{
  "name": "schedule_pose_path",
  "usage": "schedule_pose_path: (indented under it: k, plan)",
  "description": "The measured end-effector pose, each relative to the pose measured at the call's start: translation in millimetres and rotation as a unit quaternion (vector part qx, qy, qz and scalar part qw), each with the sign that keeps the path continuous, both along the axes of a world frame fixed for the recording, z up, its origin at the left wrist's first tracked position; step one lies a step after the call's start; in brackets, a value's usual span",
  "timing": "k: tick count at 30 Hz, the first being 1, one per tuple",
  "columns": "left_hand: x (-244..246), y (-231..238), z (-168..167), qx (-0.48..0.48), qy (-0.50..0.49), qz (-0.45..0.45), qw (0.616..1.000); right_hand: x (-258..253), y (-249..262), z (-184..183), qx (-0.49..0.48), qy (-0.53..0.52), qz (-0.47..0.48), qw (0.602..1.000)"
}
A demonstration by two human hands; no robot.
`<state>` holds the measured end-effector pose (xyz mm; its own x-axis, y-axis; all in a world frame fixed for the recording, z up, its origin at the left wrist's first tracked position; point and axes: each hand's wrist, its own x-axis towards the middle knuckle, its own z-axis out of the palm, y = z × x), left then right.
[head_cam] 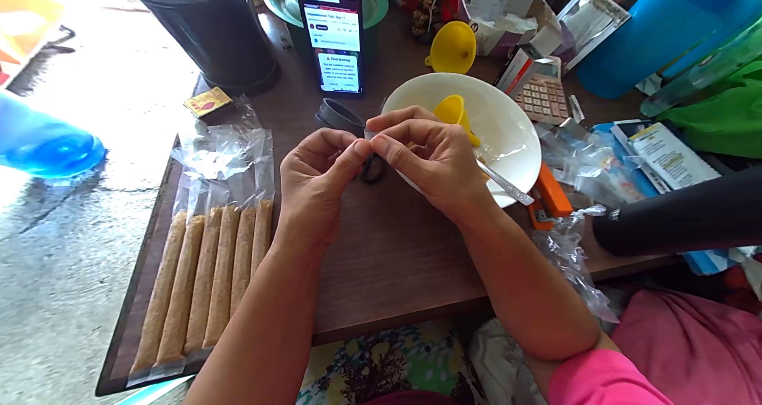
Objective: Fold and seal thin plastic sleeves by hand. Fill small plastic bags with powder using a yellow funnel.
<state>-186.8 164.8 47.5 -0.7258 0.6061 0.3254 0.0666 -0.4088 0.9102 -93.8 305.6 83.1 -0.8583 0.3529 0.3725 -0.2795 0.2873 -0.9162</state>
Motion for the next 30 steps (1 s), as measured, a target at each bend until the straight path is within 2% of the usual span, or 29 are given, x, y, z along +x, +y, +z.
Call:
schedule_pose_path:
  k: [19, 30]
  plan:
    - [-1.6, -0.9, 0.5, 0.012, -0.031, -0.023, 0.999, -1.9, 0.4, -0.7, -0.017, 0.001, 0.049, 0.999]
    - [-1.2, -0.9, 0.9, 0.014, -0.032, -0.025, 0.999, -1.2, -0.1, 0.1, -0.026, -0.001, 0.040, 0.999]
